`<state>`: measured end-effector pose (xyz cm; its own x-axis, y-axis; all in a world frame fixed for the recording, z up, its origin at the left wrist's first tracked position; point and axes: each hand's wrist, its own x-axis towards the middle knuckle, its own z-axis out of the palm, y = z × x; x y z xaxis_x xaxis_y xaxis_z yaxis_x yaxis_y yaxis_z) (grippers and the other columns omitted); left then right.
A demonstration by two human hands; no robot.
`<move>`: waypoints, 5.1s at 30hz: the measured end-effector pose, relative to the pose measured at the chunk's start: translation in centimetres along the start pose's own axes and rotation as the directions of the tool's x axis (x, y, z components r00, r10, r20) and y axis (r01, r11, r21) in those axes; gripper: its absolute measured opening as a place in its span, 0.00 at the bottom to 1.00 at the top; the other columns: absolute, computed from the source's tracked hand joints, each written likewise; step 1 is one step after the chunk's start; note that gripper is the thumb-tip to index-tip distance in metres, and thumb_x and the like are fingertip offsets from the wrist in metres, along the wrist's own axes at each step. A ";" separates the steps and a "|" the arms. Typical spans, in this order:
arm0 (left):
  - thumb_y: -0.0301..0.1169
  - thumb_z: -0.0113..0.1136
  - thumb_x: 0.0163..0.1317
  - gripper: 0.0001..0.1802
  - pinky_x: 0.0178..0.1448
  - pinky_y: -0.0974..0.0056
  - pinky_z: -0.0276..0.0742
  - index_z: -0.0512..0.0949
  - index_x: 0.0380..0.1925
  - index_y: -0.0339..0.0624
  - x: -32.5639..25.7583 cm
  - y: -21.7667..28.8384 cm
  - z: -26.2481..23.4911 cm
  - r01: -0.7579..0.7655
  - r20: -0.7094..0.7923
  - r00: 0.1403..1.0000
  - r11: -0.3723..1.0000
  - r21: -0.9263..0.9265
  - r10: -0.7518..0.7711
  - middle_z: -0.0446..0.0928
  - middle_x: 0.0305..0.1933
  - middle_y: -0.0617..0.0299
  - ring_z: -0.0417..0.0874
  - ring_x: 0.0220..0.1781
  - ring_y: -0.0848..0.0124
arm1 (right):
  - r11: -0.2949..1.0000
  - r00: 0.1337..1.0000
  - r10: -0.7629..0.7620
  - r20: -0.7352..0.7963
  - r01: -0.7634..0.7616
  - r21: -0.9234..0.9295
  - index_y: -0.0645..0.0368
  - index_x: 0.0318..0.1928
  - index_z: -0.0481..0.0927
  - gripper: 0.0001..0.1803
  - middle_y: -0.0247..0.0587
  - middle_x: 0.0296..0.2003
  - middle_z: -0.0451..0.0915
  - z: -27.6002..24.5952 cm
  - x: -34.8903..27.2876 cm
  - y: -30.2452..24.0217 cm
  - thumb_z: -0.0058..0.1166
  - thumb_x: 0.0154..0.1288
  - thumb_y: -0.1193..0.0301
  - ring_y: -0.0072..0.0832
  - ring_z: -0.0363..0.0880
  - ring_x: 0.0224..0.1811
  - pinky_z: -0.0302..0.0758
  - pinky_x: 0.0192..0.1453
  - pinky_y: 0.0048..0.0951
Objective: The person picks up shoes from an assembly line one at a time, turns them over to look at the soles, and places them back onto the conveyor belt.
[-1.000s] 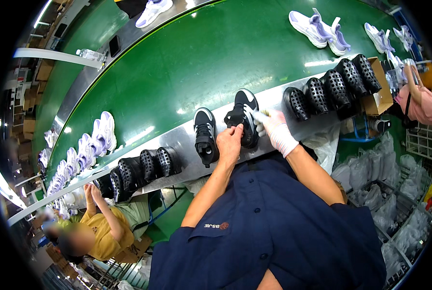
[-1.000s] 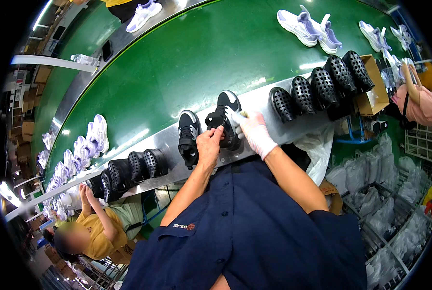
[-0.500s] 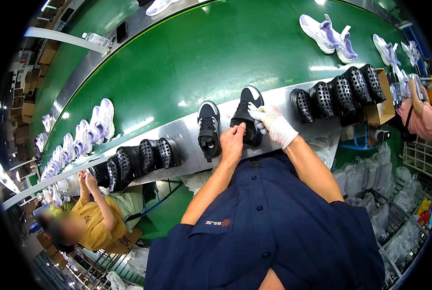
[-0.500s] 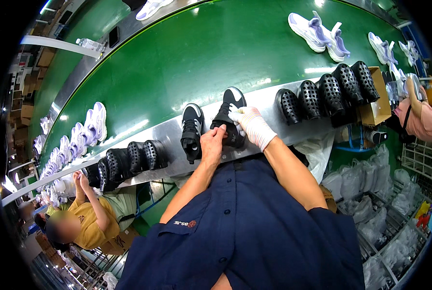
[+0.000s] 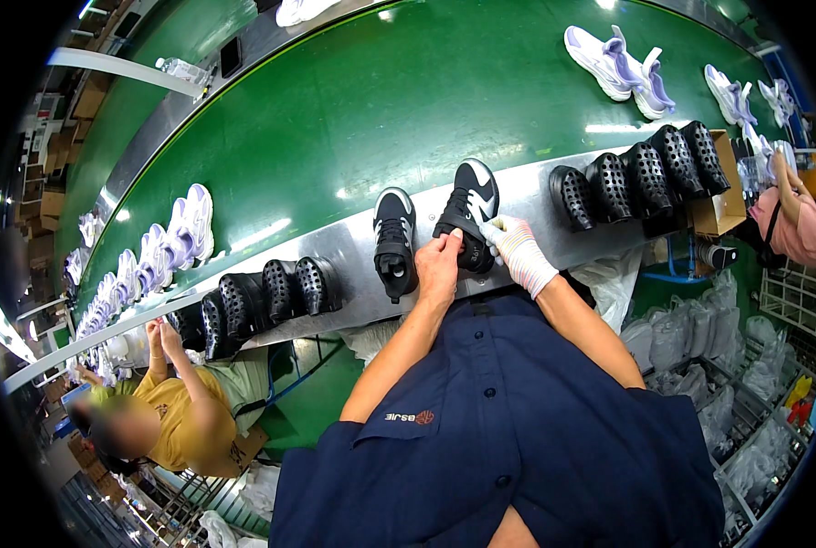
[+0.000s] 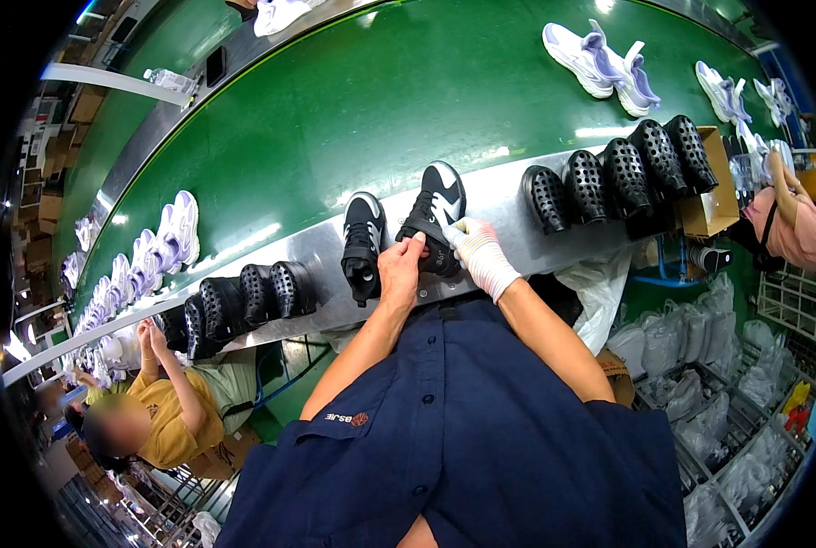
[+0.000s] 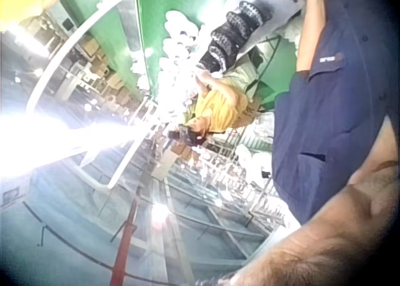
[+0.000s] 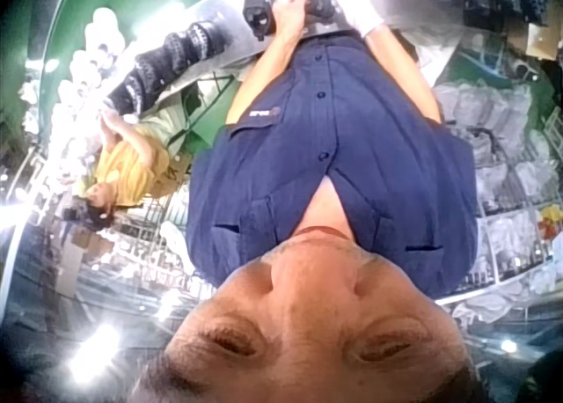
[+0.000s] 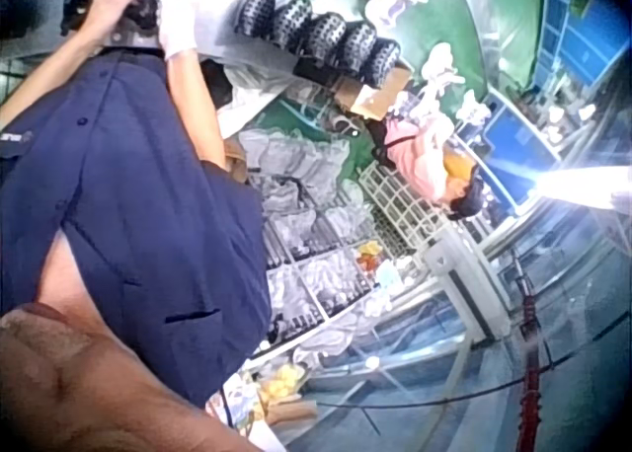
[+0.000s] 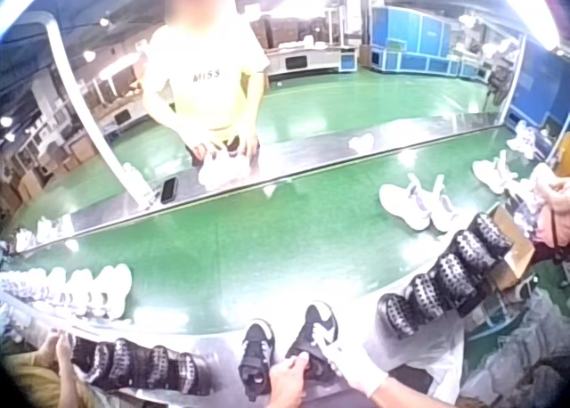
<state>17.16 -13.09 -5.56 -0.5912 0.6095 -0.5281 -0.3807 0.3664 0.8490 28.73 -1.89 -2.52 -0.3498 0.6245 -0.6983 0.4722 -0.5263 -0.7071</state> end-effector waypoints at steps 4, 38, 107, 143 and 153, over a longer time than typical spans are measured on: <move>0.38 0.68 0.70 0.18 0.42 0.70 0.73 0.85 0.30 0.31 0.0 -0.2 0.0 0.008 -0.004 1.000 1.000 -0.013 -0.008 0.83 0.30 0.63 0.78 0.33 0.77 | 0.996 0.998 -0.013 -0.058 0.008 -0.085 0.57 0.37 0.84 0.10 0.29 0.22 0.77 0.7 -0.4 0.0 0.62 0.72 0.64 0.18 0.71 0.20 0.66 0.23 0.26; 0.43 0.64 0.71 0.22 0.39 0.62 0.75 0.86 0.31 0.30 -0.5 0.2 1.1 -0.150 -0.023 0.986 0.933 0.327 0.166 0.85 0.28 0.55 0.80 0.30 0.72 | 0.900 0.892 -0.382 -0.241 0.300 -0.317 0.62 0.42 0.84 0.10 0.56 0.39 0.86 0.6 -0.8 3.1 0.65 0.63 0.70 0.51 0.85 0.44 0.80 0.49 0.43; 0.29 0.65 0.64 0.10 0.51 0.53 0.81 0.86 0.44 0.37 -8.5 2.1 -14.6 -0.082 -0.036 0.984 0.616 0.783 0.176 0.85 0.40 0.47 0.87 0.43 0.51 | 0.169 0.890 -0.450 0.075 0.168 -0.971 0.62 0.40 0.86 0.20 0.60 0.40 0.86 -25.3 25.5 -23.5 0.59 0.58 0.57 0.51 0.87 0.46 0.81 0.54 0.48; 0.34 0.77 0.54 0.28 0.64 0.52 0.76 0.81 0.54 0.36 -8.2 18.6 -3.6 -0.883 0.582 0.434 0.196 0.427 0.687 0.80 0.58 0.44 0.80 0.60 0.47 | 0.295 0.542 -0.835 0.090 0.580 -0.759 0.60 0.51 0.80 0.21 0.50 0.46 0.81 -12.1 -16.3 -7.2 0.70 0.60 0.67 0.50 0.81 0.49 0.79 0.55 0.43; 0.43 0.78 0.56 0.30 0.54 0.56 0.81 0.82 0.54 0.37 -5.9 15.3 -3.6 -0.715 0.955 0.279 0.641 0.279 -0.104 0.85 0.48 0.47 0.87 0.49 0.53 | 0.196 0.833 -0.147 0.534 0.554 -0.809 0.59 0.40 0.80 0.27 0.51 0.30 0.83 -5.6 -18.4 -7.4 0.57 0.70 0.44 0.52 0.85 0.36 0.81 0.40 0.48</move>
<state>12.31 -13.60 10.54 0.5530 0.8033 -0.2209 0.3768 -0.0046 0.9263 36.22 -6.24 16.13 -0.7928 0.2893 -0.5364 0.5537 0.7097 -0.4356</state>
